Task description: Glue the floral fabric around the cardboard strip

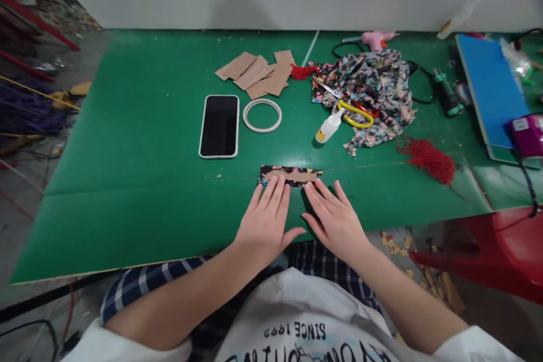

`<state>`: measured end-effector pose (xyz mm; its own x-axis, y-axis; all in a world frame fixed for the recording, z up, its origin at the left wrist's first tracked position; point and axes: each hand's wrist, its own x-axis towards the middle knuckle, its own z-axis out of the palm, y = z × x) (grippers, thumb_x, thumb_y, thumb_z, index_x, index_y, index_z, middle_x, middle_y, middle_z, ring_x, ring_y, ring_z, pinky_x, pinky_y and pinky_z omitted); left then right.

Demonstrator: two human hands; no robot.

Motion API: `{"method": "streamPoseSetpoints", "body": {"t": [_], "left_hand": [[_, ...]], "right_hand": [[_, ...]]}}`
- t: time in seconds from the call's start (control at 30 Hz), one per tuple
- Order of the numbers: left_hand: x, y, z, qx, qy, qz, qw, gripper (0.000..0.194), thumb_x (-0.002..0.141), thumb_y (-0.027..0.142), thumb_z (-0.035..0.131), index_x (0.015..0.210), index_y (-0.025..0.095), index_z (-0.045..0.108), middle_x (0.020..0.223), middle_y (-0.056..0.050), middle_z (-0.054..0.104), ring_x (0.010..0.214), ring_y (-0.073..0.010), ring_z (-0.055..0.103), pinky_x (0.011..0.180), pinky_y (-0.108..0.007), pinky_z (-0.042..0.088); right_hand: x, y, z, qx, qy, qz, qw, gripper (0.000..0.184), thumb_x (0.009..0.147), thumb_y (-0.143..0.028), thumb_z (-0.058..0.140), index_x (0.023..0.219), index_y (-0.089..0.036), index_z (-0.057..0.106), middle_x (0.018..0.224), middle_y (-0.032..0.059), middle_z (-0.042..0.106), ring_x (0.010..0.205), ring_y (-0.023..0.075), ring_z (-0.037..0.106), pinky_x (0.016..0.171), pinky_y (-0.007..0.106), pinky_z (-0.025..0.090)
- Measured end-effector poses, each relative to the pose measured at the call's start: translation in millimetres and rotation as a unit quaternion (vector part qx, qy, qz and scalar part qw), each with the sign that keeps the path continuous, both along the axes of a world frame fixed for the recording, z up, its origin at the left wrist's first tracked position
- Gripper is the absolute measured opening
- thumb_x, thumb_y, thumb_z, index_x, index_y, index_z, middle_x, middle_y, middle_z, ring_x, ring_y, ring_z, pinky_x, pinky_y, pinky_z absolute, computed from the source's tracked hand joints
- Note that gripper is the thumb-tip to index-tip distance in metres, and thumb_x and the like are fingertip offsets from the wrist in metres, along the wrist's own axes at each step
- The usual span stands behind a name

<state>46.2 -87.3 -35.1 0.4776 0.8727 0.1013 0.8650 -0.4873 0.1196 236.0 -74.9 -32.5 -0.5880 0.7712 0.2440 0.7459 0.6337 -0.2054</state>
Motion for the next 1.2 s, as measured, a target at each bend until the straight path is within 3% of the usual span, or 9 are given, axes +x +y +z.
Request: {"method": "streamPoseSetpoints", "body": {"t": [0.2,0.33,0.47,0.67,0.8,0.9,1.03,1.13,1.2], "left_hand": [[-7,9,10.3,0.012,0.001,0.041,0.999,0.066,0.087,0.056,0.04,0.129,0.005,0.047,0.143,-0.025,0.034,0.133,-0.0395,0.032,0.102,-0.058,0.032],[-8,7,11.4,0.042,-0.032,0.027,0.998,0.054,0.088,0.045,0.046,0.124,0.005,0.052,0.135,-0.024,0.046,0.126,-0.0359,0.042,0.099,-0.05,0.04],[-7,6,11.8,0.051,-0.06,0.002,0.997,0.043,0.088,0.034,0.048,0.12,0.006,0.056,0.119,-0.019,0.059,0.111,-0.0308,0.055,0.093,-0.044,0.047],[-12,16,9.4,0.05,-0.057,0.012,0.997,0.042,0.089,0.033,0.047,0.12,0.007,0.055,0.12,-0.017,0.06,0.113,-0.0296,0.054,0.094,-0.044,0.047],[-21,25,11.3,0.055,-0.078,0.001,0.995,0.036,0.088,0.03,0.049,0.115,0.007,0.059,0.113,-0.015,0.064,0.107,-0.0281,0.058,0.09,-0.043,0.05],[-29,32,15.3,0.063,-0.077,-0.019,0.995,0.03,0.088,0.027,0.051,0.107,0.007,0.064,0.106,-0.013,0.067,0.104,-0.0277,0.06,0.088,-0.043,0.051],[-38,41,19.7,0.062,-0.065,-0.059,0.994,0.03,0.089,0.027,0.049,0.107,0.008,0.064,0.11,-0.013,0.066,0.11,-0.0268,0.057,0.093,-0.041,0.049],[-40,45,21.1,0.045,-0.05,-0.065,0.996,0.035,0.091,0.028,0.046,0.115,0.007,0.06,0.122,-0.015,0.06,0.12,-0.027,0.051,0.099,-0.042,0.045],[-41,47,21.9,0.023,-0.039,-0.065,0.997,0.039,0.092,0.03,0.044,0.12,0.007,0.057,0.128,-0.015,0.056,0.126,-0.0275,0.046,0.102,-0.044,0.042]], "right_hand": [[0,2,5.8,-0.018,0.075,-0.007,0.997,0.039,0.086,-0.021,0.051,0.124,-0.014,0.053,0.124,0.0098,0.061,0.125,0.0248,0.049,0.108,0.052,0.035],[6,29,5.5,-0.017,0.135,-0.067,0.988,0.034,0.087,-0.021,0.051,0.12,-0.015,0.057,0.125,0.0112,0.06,0.121,0.0217,0.053,0.104,0.044,0.043],[1,47,2.3,-0.039,0.118,-0.059,0.99,0.037,0.087,-0.027,0.05,0.122,-0.016,0.055,0.123,0.0108,0.061,0.12,0.0243,0.052,0.103,0.047,0.043],[-9,27,3.2,-0.02,0.108,-0.056,0.992,0.027,0.084,-0.022,0.054,0.108,-0.017,0.065,0.098,0.0068,0.069,0.106,0.0245,0.055,0.104,0.049,0.04],[-11,13,9.6,-0.054,0.125,0.012,0.991,0.027,0.083,-0.02,0.055,0.108,-0.018,0.065,0.098,0.0062,0.068,0.107,0.0225,0.054,0.103,0.046,0.042],[-7,18,13.0,-0.058,0.141,0.03,0.988,0.028,0.082,-0.018,0.056,0.109,-0.015,0.064,0.102,0.0088,0.066,0.107,0.0215,0.054,0.098,0.041,0.048],[4,36,16.3,-0.021,0.16,-0.005,0.987,0.02,0.082,-0.017,0.057,0.098,-0.019,0.067,0.096,0.0077,0.068,0.099,0.0209,0.059,0.088,0.039,0.051],[17,50,20.4,0.013,0.196,-0.076,0.978,0.007,0.081,-0.022,0.061,0.082,-0.022,0.067,0.079,0.0026,0.069,0.08,0.017,0.064,0.075,0.033,0.053],[27,58,23.9,0.028,0.196,-0.13,0.972,0.007,0.08,-0.026,0.062,0.075,-0.023,0.066,0.073,0.001,0.068,0.071,0.0153,0.063,0.069,0.03,0.052]]}}
